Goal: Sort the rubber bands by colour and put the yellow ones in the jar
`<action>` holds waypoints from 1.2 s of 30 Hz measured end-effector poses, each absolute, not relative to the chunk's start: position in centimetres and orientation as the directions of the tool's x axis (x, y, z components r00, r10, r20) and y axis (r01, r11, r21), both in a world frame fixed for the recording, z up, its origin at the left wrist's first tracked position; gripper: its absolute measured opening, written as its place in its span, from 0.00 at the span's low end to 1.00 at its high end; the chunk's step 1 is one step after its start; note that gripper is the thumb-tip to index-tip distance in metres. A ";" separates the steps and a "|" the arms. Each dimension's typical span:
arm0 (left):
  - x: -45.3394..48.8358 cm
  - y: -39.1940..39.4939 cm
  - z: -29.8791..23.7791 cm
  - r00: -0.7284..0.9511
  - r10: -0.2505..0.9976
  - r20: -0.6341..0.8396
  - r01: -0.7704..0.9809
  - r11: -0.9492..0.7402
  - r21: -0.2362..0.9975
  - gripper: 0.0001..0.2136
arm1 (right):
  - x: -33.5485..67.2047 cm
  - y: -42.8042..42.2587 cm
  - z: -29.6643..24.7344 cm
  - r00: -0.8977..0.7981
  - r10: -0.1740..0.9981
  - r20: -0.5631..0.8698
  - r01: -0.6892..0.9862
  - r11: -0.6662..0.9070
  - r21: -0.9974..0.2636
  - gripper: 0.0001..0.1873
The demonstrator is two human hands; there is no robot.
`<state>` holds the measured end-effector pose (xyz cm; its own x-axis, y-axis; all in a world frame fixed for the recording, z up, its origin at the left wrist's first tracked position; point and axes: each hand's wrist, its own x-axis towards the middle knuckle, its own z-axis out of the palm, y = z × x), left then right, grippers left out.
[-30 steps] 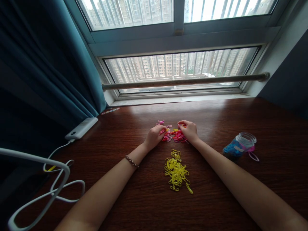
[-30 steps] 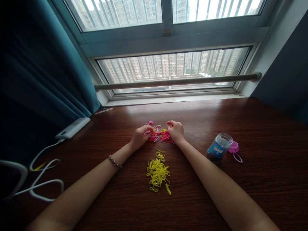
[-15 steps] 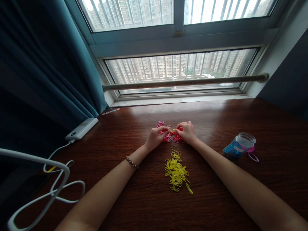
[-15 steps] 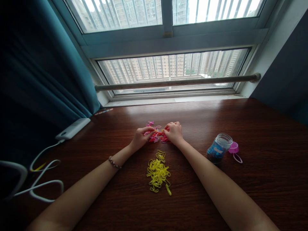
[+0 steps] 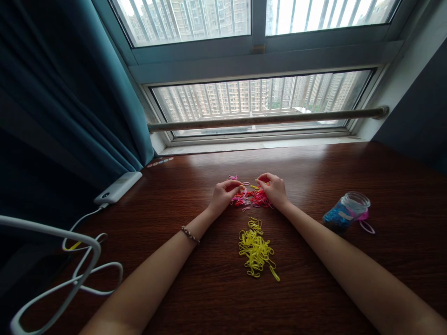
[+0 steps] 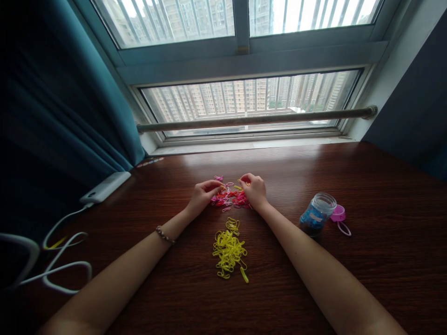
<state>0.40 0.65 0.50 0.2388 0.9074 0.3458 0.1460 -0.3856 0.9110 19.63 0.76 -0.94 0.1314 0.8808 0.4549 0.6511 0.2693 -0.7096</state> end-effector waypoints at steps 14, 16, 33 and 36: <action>0.5 -1.2 4.8 0.672 0.725 0.152 0.245 -0.411 0.878 0.08 | 20.0 -0.5 2.5 0.025 0.937 0.347 0.426 0.304 -0.852 0.10; 0.8 -1.9 5.3 0.804 0.593 0.040 0.281 -0.438 0.854 0.08 | 20.6 -0.8 4.4 -0.151 0.963 0.223 0.356 0.264 -0.897 0.09; 1.4 -0.9 2.5 0.634 0.585 0.507 0.485 -0.810 0.328 0.11 | 20.2 -3.7 4.7 -0.654 0.719 -0.235 0.536 0.221 -0.815 0.15; 1.3 -0.4 1.0 0.695 0.591 0.410 0.574 -0.799 0.179 0.15 | 20.6 -1.8 2.2 -0.126 0.958 0.257 0.676 0.272 -0.685 0.16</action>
<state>1.29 -0.36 0.95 0.6953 0.5905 0.4097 0.5736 -0.7994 0.1789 20.58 -1.78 2.24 -0.1260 0.9582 0.2567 0.6758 0.2724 -0.6849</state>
